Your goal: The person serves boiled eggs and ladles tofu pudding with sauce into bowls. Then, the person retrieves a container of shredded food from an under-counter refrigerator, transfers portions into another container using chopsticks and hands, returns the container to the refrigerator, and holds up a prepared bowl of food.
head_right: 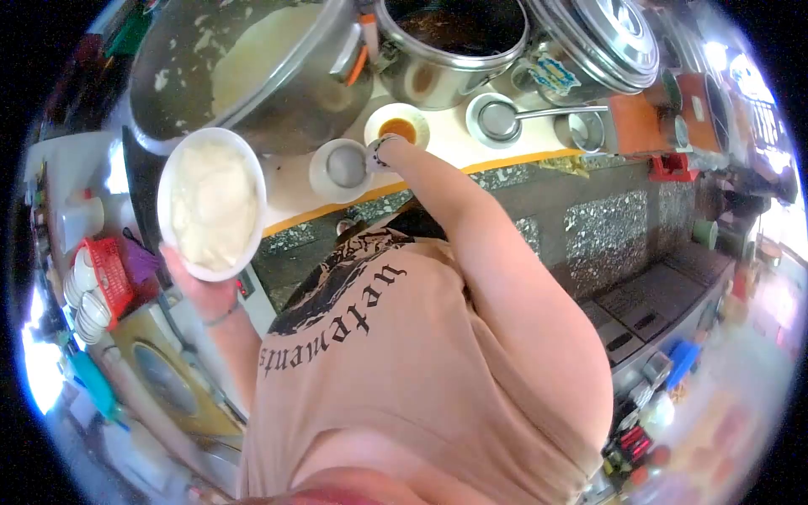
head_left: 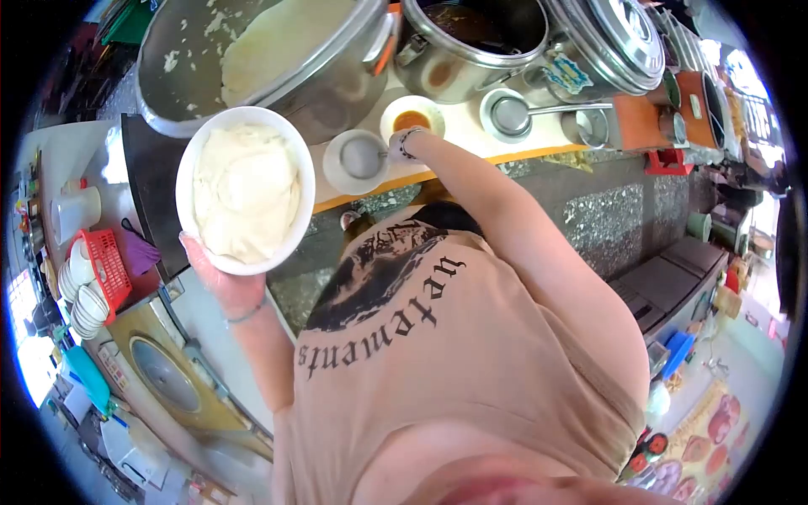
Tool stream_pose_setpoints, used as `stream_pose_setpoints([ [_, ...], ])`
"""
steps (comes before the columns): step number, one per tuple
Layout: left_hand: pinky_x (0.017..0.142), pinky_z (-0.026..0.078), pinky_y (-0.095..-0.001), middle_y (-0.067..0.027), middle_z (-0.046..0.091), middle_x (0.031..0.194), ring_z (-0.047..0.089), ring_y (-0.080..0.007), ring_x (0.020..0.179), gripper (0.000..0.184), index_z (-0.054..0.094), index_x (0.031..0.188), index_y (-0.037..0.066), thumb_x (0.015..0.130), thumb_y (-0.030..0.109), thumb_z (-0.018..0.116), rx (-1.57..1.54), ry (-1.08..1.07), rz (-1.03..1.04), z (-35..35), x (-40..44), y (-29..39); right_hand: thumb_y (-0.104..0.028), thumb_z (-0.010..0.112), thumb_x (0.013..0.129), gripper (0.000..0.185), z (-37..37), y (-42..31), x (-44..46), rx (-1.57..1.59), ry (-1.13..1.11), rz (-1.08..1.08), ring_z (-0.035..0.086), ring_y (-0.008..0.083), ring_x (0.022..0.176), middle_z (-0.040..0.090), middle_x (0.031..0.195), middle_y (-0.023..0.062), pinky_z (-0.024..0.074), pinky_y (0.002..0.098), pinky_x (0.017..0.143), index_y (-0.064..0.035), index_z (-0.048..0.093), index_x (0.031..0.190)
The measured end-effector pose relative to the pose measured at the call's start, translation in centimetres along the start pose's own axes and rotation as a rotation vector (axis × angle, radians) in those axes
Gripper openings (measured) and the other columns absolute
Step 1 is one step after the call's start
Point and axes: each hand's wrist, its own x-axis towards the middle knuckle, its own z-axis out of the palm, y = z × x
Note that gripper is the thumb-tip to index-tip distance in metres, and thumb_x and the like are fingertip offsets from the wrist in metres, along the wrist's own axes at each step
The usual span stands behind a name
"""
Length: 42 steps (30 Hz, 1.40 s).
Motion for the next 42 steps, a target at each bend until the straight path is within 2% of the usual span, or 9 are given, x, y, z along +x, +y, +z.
stream_pose_setpoints([
  [6,0.107,0.035,-0.0437,-0.0163,0.038,0.143,0.041,-0.0301,0.129,0.063,0.029,0.142,0.0,0.1,0.047,0.026,0.0,0.089,0.063,1.3,0.7,5.8,-0.024,0.049,0.088,0.028,-14.5,-6.7,-20.9,0.252,0.458,-0.274,0.064,0.0311,0.09,0.067,0.099,0.0165,0.0496,0.0413,0.084,-0.0049,0.067,0.098],
  [7,0.107,0.035,-0.0437,-0.0163,0.038,0.143,0.041,-0.0301,0.129,0.063,0.029,0.142,0.0,0.1,0.047,0.026,0.0,0.103,0.076,0.6,0.6,6.4,-0.026,0.05,0.088,0.028,-15.8,-6.0,-20.5,0.3,0.641,-0.208,0.064,0.0304,0.086,0.066,0.097,0.0149,0.0509,0.0416,0.082,-0.0041,0.065,0.098],
  [8,0.108,0.035,-0.0438,-0.0164,0.038,0.143,0.041,-0.0303,0.13,0.063,0.029,0.142,0.0,0.1,0.046,0.025,-0.009,0.117,0.085,0.2,0.8,7.0,-0.028,0.051,0.09,0.028,-17.7,-4.6,-19.8,-0.182,0.901,-0.266,0.064,0.0296,0.087,0.067,0.098,0.014,0.052,0.0412,0.08,-0.0062,0.065,0.099],
  [10,0.108,0.035,-0.044,-0.0166,0.038,0.143,0.041,-0.0305,0.13,0.062,0.029,0.142,0.0,0.1,0.046,0.025,-0.019,0.148,0.107,-1.1,1.6,7.9,-0.025,0.05,0.092,0.026,-22.4,-3.6,-17.6,0.219,1.033,-0.01,0.064,0.03,0.094,0.067,0.102,0.0124,0.0521,0.0434,0.079,-0.006,0.065,0.1],
  [13,0.107,0.036,-0.0458,-0.0175,0.038,0.143,0.043,-0.0315,0.128,0.063,0.028,0.143,0.001,0.099,0.046,0.029,-0.071,0.156,0.122,-2.0,2.2,9.3,-0.042,0.059,0.085,0.044,-26.2,-4.3,-12.2,-0.069,0.4,0.211,0.062,0.0326,0.1,0.064,0.11,0.0187,0.0487,0.0402,0.087,-0.0091,0.065,0.113],
  [15,0.107,0.037,-0.0454,-0.018,0.04,0.141,0.044,-0.0314,0.127,0.061,0.029,0.142,0.001,0.1,0.045,0.028,-0.075,0.138,0.08,0.0,2.0,11.4,-0.045,0.065,0.078,0.055,-26.7,-5.3,-10.7,-0.178,0.265,0.227,0.059,0.0291,0.111,0.061,0.12,0.0167,0.045,0.0394,0.095,-0.0102,0.062,0.12],
  [19,0.106,0.038,-0.0446,-0.0183,0.042,0.14,0.045,-0.0314,0.126,0.06,0.029,0.141,0.0,0.1,0.043,0.026,-0.163,0.146,0.009,1.8,3.2,12.2,-0.021,0.061,0.081,0.037,-28.2,-2.0,-5.1,-0.269,0.14,0.192,0.057,0.0288,0.116,0.059,0.126,0.0127,0.0444,0.0397,0.097,-0.0089,0.066,0.116],
  [26,0.106,0.037,-0.041,-0.0166,0.044,0.138,0.045,-0.0284,0.125,0.061,0.03,0.14,-0.002,0.099,0.044,0.03,-0.143,-0.042,-0.042,-1.3,5.0,13.0,-0.023,0.047,0.087,0.032,-29.4,-10.9,-17.9,-0.227,0.191,0.025,0.065,0.0335,0.09,0.067,0.101,0.0186,0.0501,0.0407,0.079,-0.0044,0.069,0.1],
  [42,0.106,0.038,-0.0403,-0.0178,0.043,0.138,0.045,-0.0279,0.126,0.059,0.033,0.138,-0.001,0.1,0.043,0.034,-0.158,-0.102,-0.223,-0.9,8.8,11.5,-0.035,0.053,0.088,0.047,-26.6,-13.0,-33.8,0.132,0.551,0.151,0.061,0.0324,0.098,0.062,0.108,0.0231,0.0453,0.0398,0.087,0.0046,0.055,0.113],
])
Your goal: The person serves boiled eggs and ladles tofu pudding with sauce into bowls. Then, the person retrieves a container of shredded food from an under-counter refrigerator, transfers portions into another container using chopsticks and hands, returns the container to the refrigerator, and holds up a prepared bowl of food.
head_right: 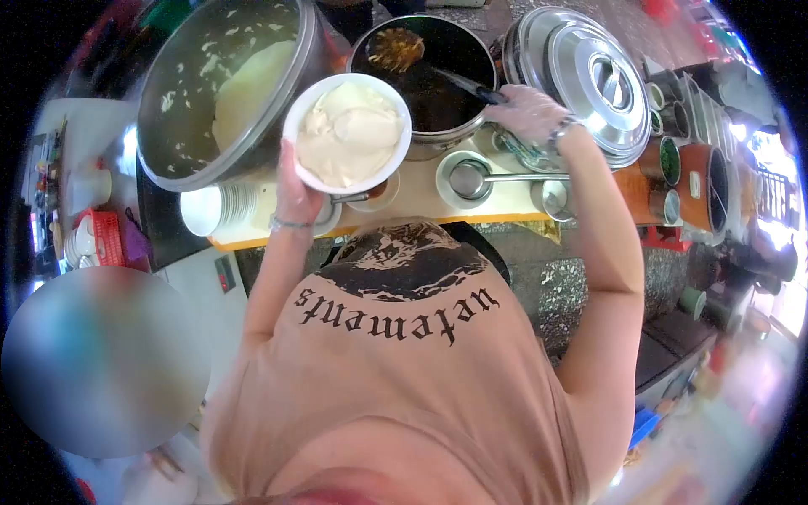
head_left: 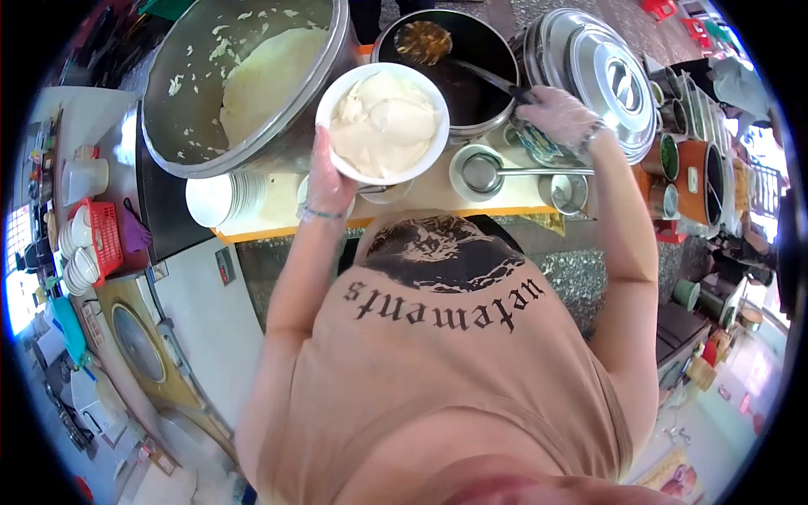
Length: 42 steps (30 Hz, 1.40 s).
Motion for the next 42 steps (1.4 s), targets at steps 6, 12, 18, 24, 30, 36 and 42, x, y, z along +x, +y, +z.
stream_pose_setpoints([
  [6,0.107,0.037,-0.0398,-0.0167,0.043,0.139,0.045,-0.0273,0.126,0.059,0.034,0.138,-0.001,0.099,0.044,0.034,-0.005,-0.084,0.021,-2.5,2.8,-0.1,-0.034,0.057,0.09,0.038,-4.3,-4.6,-4.9,0.145,0.026,0.132,0.057,0.0215,0.075,0.061,0.08,0.0124,0.0465,0.0351,0.074,0.0006,0.06,0.106],
  [12,0.108,0.036,-0.0398,-0.0155,0.042,0.141,0.044,-0.027,0.127,0.061,0.034,0.139,0.0,0.098,0.045,0.036,-0.006,-0.129,0.018,-3.1,4.7,0.4,-0.031,0.056,0.091,0.034,-4.2,-6.1,-6.9,0.125,0.025,0.111,0.058,0.0217,0.071,0.059,0.074,0.0123,0.047,0.0363,0.069,0.0016,0.059,0.102],
  [18,0.108,0.036,-0.0413,-0.0147,0.042,0.141,0.044,-0.028,0.127,0.061,0.033,0.14,0.002,0.098,0.046,0.036,-0.031,-0.145,0.005,-3.5,5.5,0.2,-0.027,0.058,0.09,0.029,-1.1,-8.4,-8.5,-0.082,0.2,-0.062,0.063,0.0331,0.077,0.061,0.079,0.0203,0.0485,0.0425,0.07,0.0009,0.053,0.096],
  [24,0.107,0.037,-0.0434,-0.0132,0.043,0.139,0.045,-0.028,0.126,0.058,0.036,0.139,0.005,0.098,0.046,0.036,-0.051,-0.134,-0.033,-3.0,5.2,0.2,-0.027,0.058,0.09,0.027,0.8,-8.6,-9.5,-0.274,0.403,-0.028,0.063,0.0366,0.082,0.063,0.084,0.0203,0.0506,0.0458,0.07,-0.0028,0.051,0.099],
  [30,0.105,0.039,-0.0429,-0.0122,0.044,0.138,0.046,-0.0271,0.125,0.055,0.038,0.138,0.007,0.099,0.045,0.036,-0.063,-0.149,-0.001,-1.2,4.9,-0.2,-0.03,0.056,0.09,0.031,-0.7,-5.1,-7.6,-0.235,0.364,0.214,0.063,0.0369,0.09,0.064,0.096,0.02,0.0506,0.0461,0.077,-0.0026,0.052,0.106],
  [36,0.105,0.039,-0.0428,-0.0134,0.044,0.138,0.046,-0.028,0.125,0.054,0.037,0.137,0.006,0.099,0.044,0.036,-0.063,-0.156,-0.01,1.7,4.7,-0.6,-0.024,0.061,0.086,0.029,0.5,-0.7,2.0,-0.247,0.271,0.083,0.059,0.0373,0.1,0.062,0.1,0.0213,0.0475,0.0455,0.085,-0.0025,0.057,0.104],
  [42,0.104,0.04,-0.0432,-0.0157,0.044,0.137,0.047,-0.0288,0.124,0.054,0.036,0.137,0.003,0.1,0.042,0.035,0.012,-0.177,-0.016,4.3,4.5,-3.9,-0.02,0.059,0.084,0.028,5.9,4.4,13.3,-0.247,0.024,0.141,0.061,0.0314,0.106,0.064,0.112,0.0164,0.0497,0.0415,0.09,-0.006,0.067,0.108],
])
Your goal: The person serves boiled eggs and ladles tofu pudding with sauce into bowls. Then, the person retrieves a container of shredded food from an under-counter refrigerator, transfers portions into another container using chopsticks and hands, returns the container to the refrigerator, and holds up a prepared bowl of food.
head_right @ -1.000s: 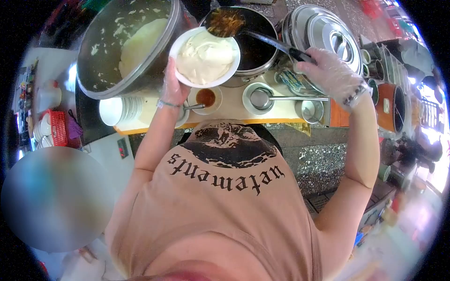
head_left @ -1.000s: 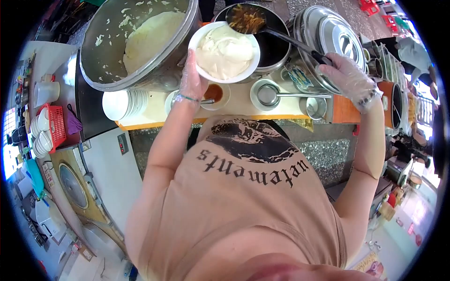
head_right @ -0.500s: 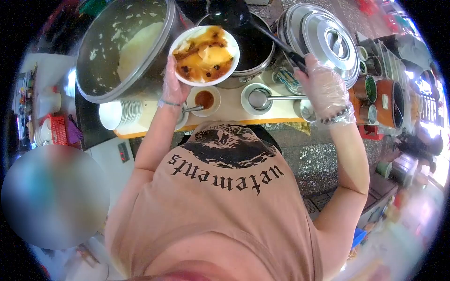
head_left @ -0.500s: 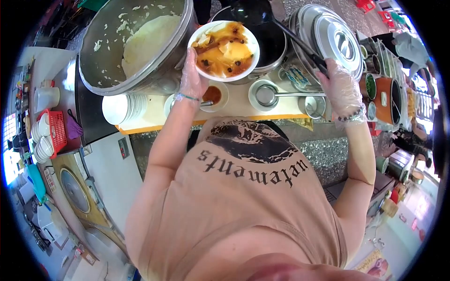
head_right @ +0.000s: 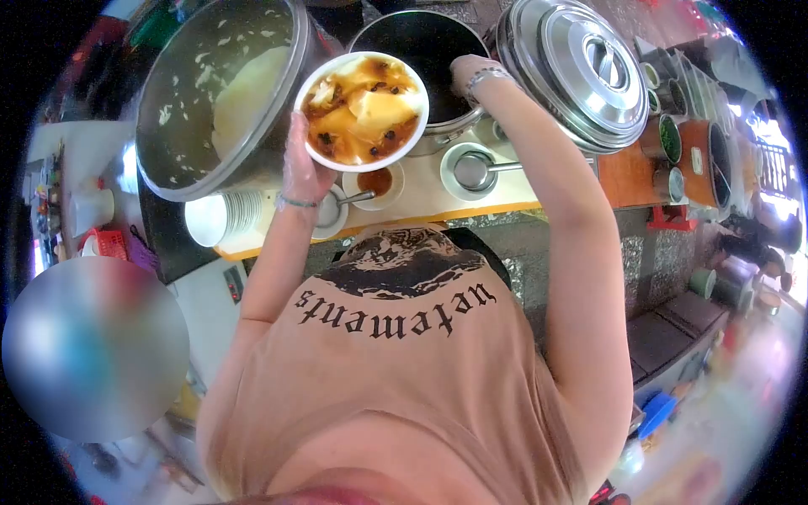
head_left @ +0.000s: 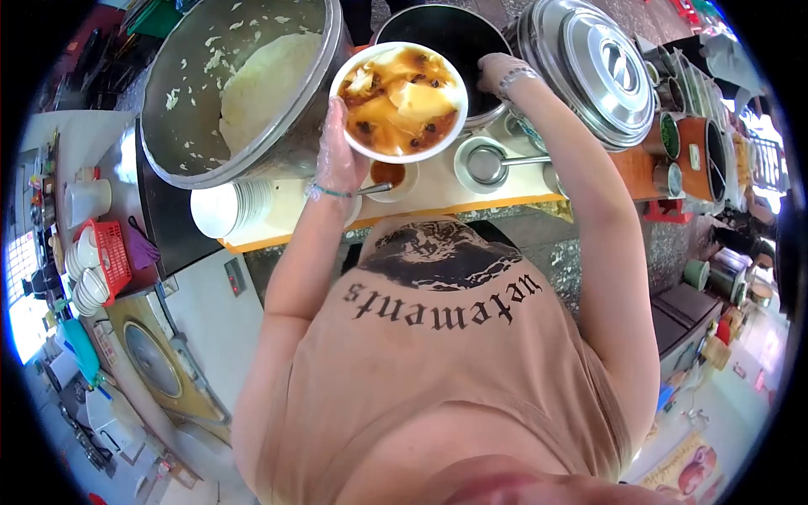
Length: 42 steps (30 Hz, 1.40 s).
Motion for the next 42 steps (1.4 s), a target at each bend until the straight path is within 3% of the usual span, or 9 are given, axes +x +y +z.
stream_pose_setpoints([
  [5,0.104,0.04,-0.0421,-0.017,0.045,0.136,0.048,-0.0292,0.123,0.057,0.035,0.136,0.001,0.099,0.044,0.036,0.055,-0.025,-0.076,4.6,0.1,-2.1,-0.025,0.059,0.085,0.029,0.7,3.2,-1.4,0.034,-0.042,-0.001,0.062,0.0312,0.103,0.065,0.109,0.0154,0.0498,0.0407,0.089,-0.0093,0.068,0.108],
  [7,0.103,0.04,-0.0419,-0.0171,0.045,0.135,0.048,-0.0292,0.123,0.058,0.036,0.136,0.001,0.099,0.045,0.036,0.064,-0.051,-0.098,6.5,0.2,-2.9,-0.031,0.056,0.088,0.03,1.9,5.1,-2.2,0.252,0.42,0.03,0.062,0.0326,0.1,0.065,0.106,0.0152,0.0491,0.0411,0.088,-0.011,0.068,0.107],
  [11,0.103,0.04,-0.0419,-0.0175,0.046,0.134,0.048,-0.0287,0.122,0.059,0.037,0.135,0.001,0.098,0.047,0.036,0.075,-0.097,-0.168,10.4,0.4,-5.1,-0.037,0.044,0.097,0.042,4.2,7.0,-8.3,1.988,0.411,0.012,0.061,0.0291,0.103,0.066,0.108,0.0162,0.0465,0.041,0.09,-0.0029,0.059,0.117],
  [12,0.103,0.04,-0.0412,-0.0171,0.047,0.134,0.048,-0.0281,0.122,0.057,0.038,0.135,0.001,0.099,0.045,0.035,0.063,-0.123,-0.184,11.2,0.4,-5.7,-0.037,0.044,0.097,0.042,4.7,7.5,-10.7,1.991,0.431,0.03,0.061,0.0291,0.103,0.066,0.108,0.0162,0.0465,0.041,0.09,-0.0029,0.059,0.117],
  [15,0.104,0.04,-0.0407,-0.0164,0.046,0.135,0.048,-0.0278,0.122,0.056,0.038,0.135,0.001,0.1,0.044,0.034,0.035,-0.11,-0.259,13.3,0.3,-6.5,-0.044,0.036,0.099,0.055,3.4,7.1,-16.9,0.652,0.697,-0.177,0.054,0.0277,0.117,0.059,0.122,0.0163,0.0439,0.0414,0.097,0.0009,0.048,0.128],
  [17,0.104,0.04,-0.0409,-0.016,0.046,0.135,0.048,-0.028,0.123,0.054,0.038,0.136,0.001,0.1,0.042,0.034,0.03,-0.093,-0.288,14.4,0.2,-7.1,-0.055,0.029,0.097,0.072,1.7,5.8,-18.8,2.619,0.099,-0.113,0.043,0.0316,0.128,0.044,0.138,0.0204,0.0321,0.0417,0.109,0.0064,0.038,0.135],
  [32,0.105,0.039,-0.0418,-0.0163,0.045,0.136,0.047,-0.0286,0.124,0.062,0.035,0.138,0.002,0.1,0.049,0.023,0.039,-0.239,-0.321,21.5,-0.8,-8.0,-0.053,0.031,0.098,0.07,-0.6,10.8,-23.6,2.381,0.439,-0.12,0.048,0.0261,0.124,0.047,0.135,0.0184,0.035,0.0377,0.107,0.0062,0.038,0.134],
  [37,0.108,0.037,-0.0441,-0.0157,0.041,0.14,0.043,-0.0302,0.127,0.065,0.032,0.14,0.005,0.099,0.054,0.019,-0.017,-0.203,-0.449,39.8,-2.5,-27.3,-0.053,0.032,0.098,0.068,6.5,36.4,-28.2,2.44,0.449,-0.126,0.055,0.0261,0.116,0.054,0.128,0.0181,0.0415,0.0371,0.102,0.0059,0.043,0.13],
  [42,0.109,0.034,-0.0431,-0.0131,0.04,0.141,0.041,-0.0278,0.129,0.068,0.031,0.141,0.006,0.097,0.057,0.023,0.025,-0.267,-0.434,43.2,1.2,-35.0,-0.048,0.036,0.099,0.059,7.7,43.9,-26.3,2.586,0.519,0.049,0.057,0.0206,0.111,0.058,0.122,0.0119,0.0451,0.0328,0.096,0.0038,0.049,0.124],
])
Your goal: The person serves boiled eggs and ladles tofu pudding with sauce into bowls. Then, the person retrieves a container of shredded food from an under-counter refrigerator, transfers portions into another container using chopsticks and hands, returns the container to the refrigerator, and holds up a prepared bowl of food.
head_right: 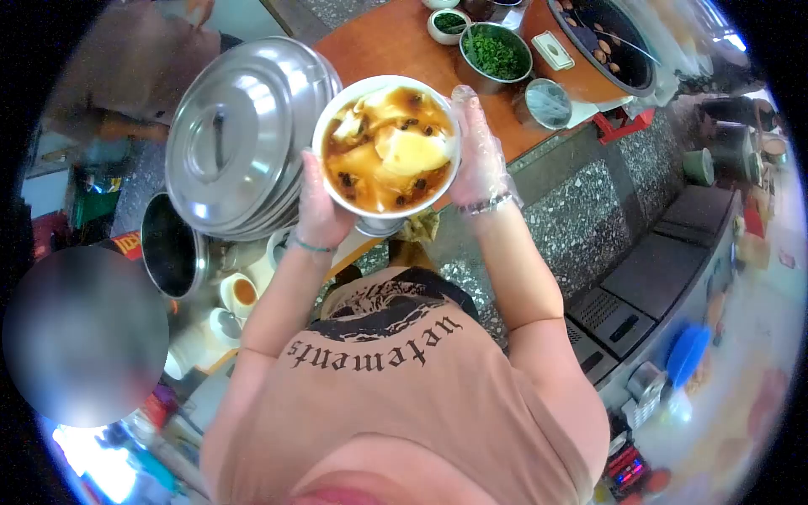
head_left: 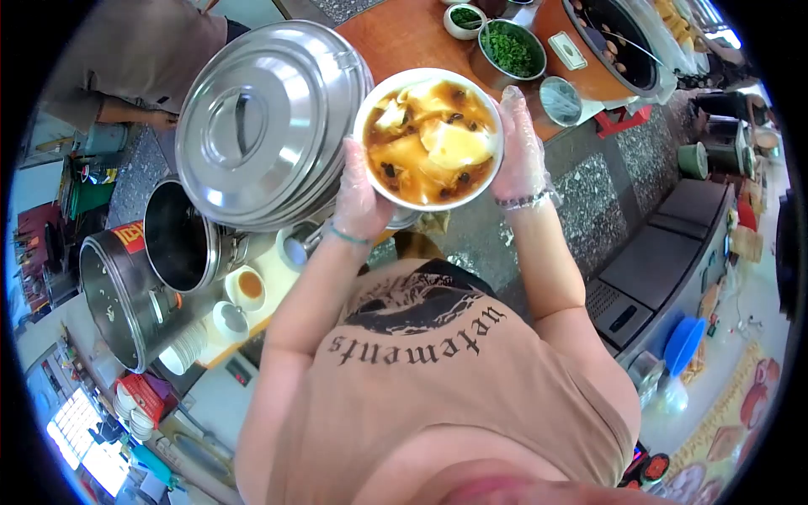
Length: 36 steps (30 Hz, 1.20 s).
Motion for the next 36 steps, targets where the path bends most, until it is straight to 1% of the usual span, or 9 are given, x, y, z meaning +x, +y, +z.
stream_pose_setpoints([
  [14,0.109,0.033,-0.0437,-0.0153,0.041,0.14,0.042,-0.0299,0.128,0.062,0.036,0.137,0.002,0.1,0.05,0.023,-0.219,0.171,-0.021,-6.6,18.9,-10.8,-0.056,0.048,0.091,0.067,-18.5,6.9,21.6,-0.094,0.159,-0.027,0.057,0.0219,0.109,0.059,0.121,0.0106,0.0445,0.036,0.096,0.001,0.052,0.126],
  [22,0.102,0.042,-0.0418,-0.0165,0.053,0.128,0.053,-0.0271,0.118,0.057,0.05,0.125,-0.001,0.1,0.047,0.029,-0.217,0.409,0.079,-10.6,23.4,-13.8,-0.06,0.043,0.091,0.072,-16.9,7.9,22.4,-0.173,0.371,-0.003,0.054,0.0249,0.114,0.056,0.126,0.0127,0.0411,0.039,0.1,0.0012,0.052,0.127],
  [23,0.109,0.034,-0.0437,-0.017,0.048,0.134,0.046,-0.0296,0.125,0.058,0.045,0.131,0.001,0.101,0.046,0.022,-0.172,0.403,0.087,-10.5,23.5,-14.1,-0.06,0.042,0.091,0.07,-16.1,8.2,22.2,-0.124,0.446,-0.044,0.056,0.0257,0.112,0.059,0.122,0.0126,0.0428,0.0395,0.099,0.0008,0.055,0.124],
  [25,0.107,0.035,-0.0417,-0.015,0.052,0.13,0.048,-0.0257,0.121,0.058,0.049,0.128,0.002,0.101,0.046,0.023,-0.175,0.398,0.097,-11.1,23.7,-15.6,-0.062,0.034,0.092,0.073,-18.4,8.2,22.4,-0.133,0.303,0.042,0.054,0.0267,0.115,0.058,0.124,0.0128,0.0402,0.0407,0.102,0.0005,0.054,0.125],
  [28,0.102,0.039,-0.038,-0.0116,0.056,0.123,0.051,-0.0213,0.116,0.049,0.052,0.126,0.003,0.101,0.04,0.032,0.224,0.526,0.124,-13.1,23.8,-17.8,-0.061,0.031,0.093,0.073,-19.3,7.5,22.4,-0.243,0.278,-0.022,0.054,0.0264,0.114,0.058,0.123,0.0127,0.0386,0.0379,0.103,0.0005,0.053,0.125],
  [31,0.098,0.042,-0.0372,-0.014,0.058,0.117,0.052,-0.0232,0.113,0.034,0.053,0.124,0.003,0.095,0.022,0.049,0.812,0.314,0.216,-6.2,14.8,-13.3,-0.051,0.038,0.096,0.061,-22.5,6.4,23.1,-0.252,0.197,-0.061,0.054,0.0241,0.115,0.057,0.125,0.0124,0.0375,0.0352,0.104,0.0018,0.054,0.123],
  [32,0.098,0.042,-0.0383,-0.0152,0.057,0.117,0.052,-0.0257,0.113,0.036,0.053,0.124,0.004,0.091,0.018,0.054,1.016,0.166,0.471,-4.1,10.8,-12.6,-0.045,0.04,0.097,0.056,-25.0,6.0,22.8,-0.614,0.135,-0.247,0.053,0.0231,0.116,0.056,0.125,0.0123,0.0369,0.035,0.104,0.0023,0.054,0.124],
  [35,0.096,0.043,-0.0429,-0.0175,0.051,0.123,0.052,-0.0341,0.112,0.049,0.051,0.127,0.007,0.081,0.013,0.063,1.527,-0.405,1.034,1.7,1.4,-3.4,-0.032,0.045,0.098,0.046,-24.8,3.2,16.6,-0.843,0.174,-0.394,0.049,0.0221,0.12,0.053,0.129,0.0125,0.0358,0.0341,0.105,0.0026,0.052,0.126],
  [36,0.095,0.044,-0.0437,-0.0176,0.05,0.124,0.052,-0.0347,0.112,0.05,0.05,0.128,0.008,0.08,0.014,0.062,1.698,-0.176,1.163,3.1,-0.1,0.2,-0.033,0.042,0.098,0.048,-23.1,2.7,14.2,-0.842,0.131,-0.367,0.048,0.0245,0.123,0.05,0.133,0.0153,0.0334,0.0364,0.107,0.0044,0.048,0.129],
])
